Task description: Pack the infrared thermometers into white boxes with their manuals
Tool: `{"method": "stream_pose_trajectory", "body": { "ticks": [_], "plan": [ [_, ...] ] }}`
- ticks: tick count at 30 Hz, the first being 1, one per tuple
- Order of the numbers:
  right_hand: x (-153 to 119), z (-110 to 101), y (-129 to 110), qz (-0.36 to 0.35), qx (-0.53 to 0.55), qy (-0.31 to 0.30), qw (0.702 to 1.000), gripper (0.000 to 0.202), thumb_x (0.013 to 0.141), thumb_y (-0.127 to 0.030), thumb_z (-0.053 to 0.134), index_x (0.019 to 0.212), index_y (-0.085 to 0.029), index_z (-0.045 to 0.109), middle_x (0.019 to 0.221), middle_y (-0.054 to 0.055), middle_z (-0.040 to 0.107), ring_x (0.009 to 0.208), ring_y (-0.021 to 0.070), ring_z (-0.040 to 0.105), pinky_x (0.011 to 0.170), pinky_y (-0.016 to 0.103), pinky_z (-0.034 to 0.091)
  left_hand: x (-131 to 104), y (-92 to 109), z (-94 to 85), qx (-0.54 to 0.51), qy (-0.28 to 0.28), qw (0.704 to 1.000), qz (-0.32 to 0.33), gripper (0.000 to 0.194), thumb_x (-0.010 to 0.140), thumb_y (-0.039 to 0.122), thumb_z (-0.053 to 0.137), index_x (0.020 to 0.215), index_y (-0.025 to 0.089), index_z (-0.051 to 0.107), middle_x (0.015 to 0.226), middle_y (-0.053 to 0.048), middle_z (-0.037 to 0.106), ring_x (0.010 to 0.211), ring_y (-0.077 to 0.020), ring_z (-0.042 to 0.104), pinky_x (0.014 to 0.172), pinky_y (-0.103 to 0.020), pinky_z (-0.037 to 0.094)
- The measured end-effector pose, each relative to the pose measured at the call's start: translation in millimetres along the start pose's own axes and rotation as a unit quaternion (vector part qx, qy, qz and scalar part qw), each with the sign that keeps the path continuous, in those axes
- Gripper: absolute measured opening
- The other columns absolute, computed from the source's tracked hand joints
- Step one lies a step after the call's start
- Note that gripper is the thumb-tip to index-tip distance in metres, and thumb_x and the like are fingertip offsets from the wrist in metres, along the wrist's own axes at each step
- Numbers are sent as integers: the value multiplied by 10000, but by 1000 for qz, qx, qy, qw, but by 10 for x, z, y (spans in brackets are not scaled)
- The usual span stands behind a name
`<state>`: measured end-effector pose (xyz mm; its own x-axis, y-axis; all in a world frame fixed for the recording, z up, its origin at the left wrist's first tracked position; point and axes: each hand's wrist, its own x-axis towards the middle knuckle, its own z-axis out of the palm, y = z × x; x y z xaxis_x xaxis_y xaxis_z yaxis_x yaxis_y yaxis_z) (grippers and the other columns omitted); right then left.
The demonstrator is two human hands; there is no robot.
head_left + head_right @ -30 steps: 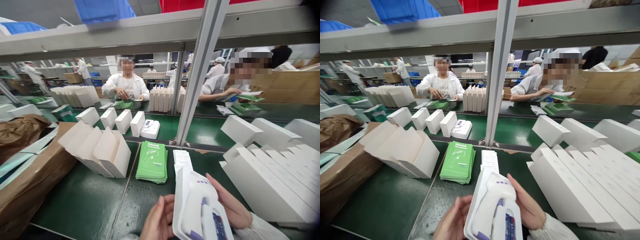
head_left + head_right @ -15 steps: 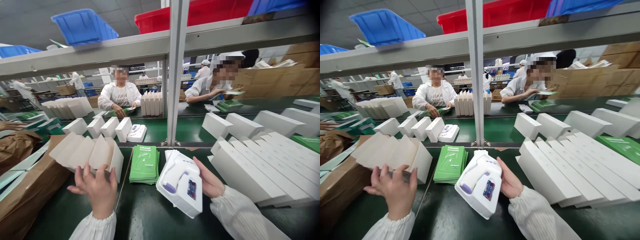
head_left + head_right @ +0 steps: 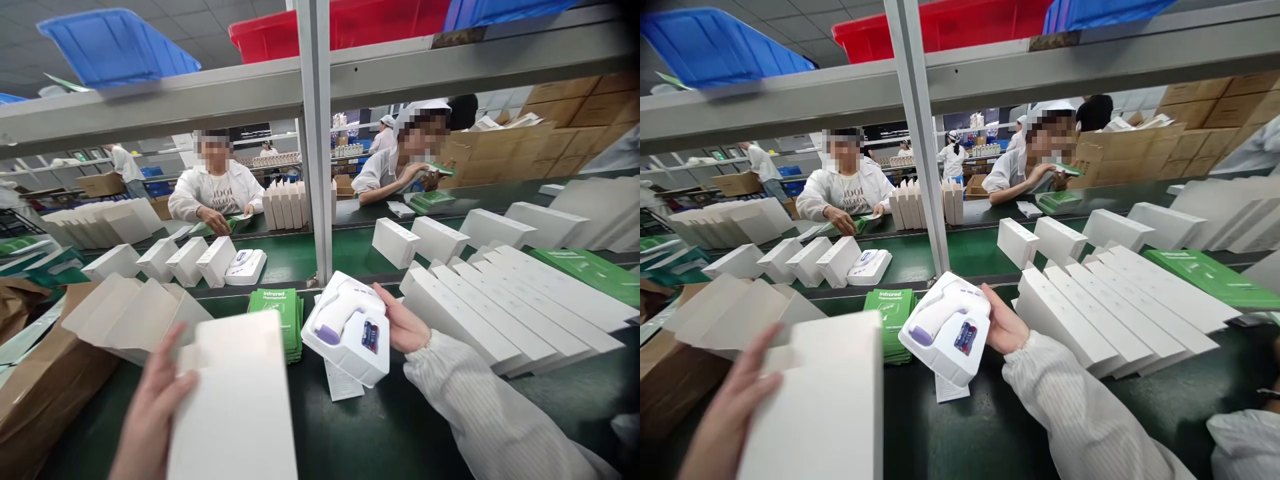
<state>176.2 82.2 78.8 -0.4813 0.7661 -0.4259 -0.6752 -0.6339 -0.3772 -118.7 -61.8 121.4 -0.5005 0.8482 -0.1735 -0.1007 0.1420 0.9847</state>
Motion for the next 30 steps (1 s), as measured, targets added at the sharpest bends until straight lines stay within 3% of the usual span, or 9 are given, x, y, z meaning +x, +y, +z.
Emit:
{"method": "stream_pose_trajectory", "body": {
  "ticks": [3,6,10,12,20,27,30],
  "plan": [
    [-23,103,-41,20,-12,-29,999,335,878,-379,391,1023,-116,539,784,57,683,777,170,642,850,326,456,12,-119,414,-67,-161,982,-78,599,693,320,597,1246,336,368,1038,-40,594,666,-206,619,565,-307,484],
    [30,171,-44,25,-30,-35,999,319,877,-376,392,985,-117,545,747,49,678,765,175,643,841,333,461,112,-331,708,-114,-257,954,-100,582,747,270,552,1276,297,312,1008,-55,601,702,-190,618,637,-313,480],
    [197,190,-57,-26,-79,-18,996,283,868,-356,422,928,-114,556,711,43,675,717,171,644,820,338,472,220,-494,878,-172,-360,913,-88,639,734,187,582,1279,311,272,1202,-73,509,944,-236,578,784,-366,457],
    [283,170,-77,-54,-91,-16,994,268,863,-352,434,897,-121,565,698,35,676,692,163,643,806,329,481,241,-528,908,-192,-386,898,-86,649,733,164,584,1279,311,266,1220,-83,499,950,-237,579,793,-370,453],
    [398,27,-104,-98,-142,0,985,225,856,-342,454,881,-152,572,690,7,678,644,137,637,751,286,491,280,-624,885,-197,-356,906,-121,525,790,217,514,1268,253,301,1135,-103,539,799,-200,612,705,-357,474],
    [314,31,166,-59,-204,-7,977,261,841,-344,473,927,-121,578,797,60,674,729,168,634,764,317,473,255,-659,950,-177,-316,922,-136,462,766,259,565,1194,237,395,970,-55,580,739,-147,594,652,-271,448],
    [225,11,269,-86,-244,-18,966,271,803,-364,532,951,-143,584,865,58,662,760,164,620,721,292,472,179,-675,986,-178,-307,926,-133,475,763,280,568,1199,261,381,927,-34,587,697,-133,587,645,-270,445]
  ]
}}
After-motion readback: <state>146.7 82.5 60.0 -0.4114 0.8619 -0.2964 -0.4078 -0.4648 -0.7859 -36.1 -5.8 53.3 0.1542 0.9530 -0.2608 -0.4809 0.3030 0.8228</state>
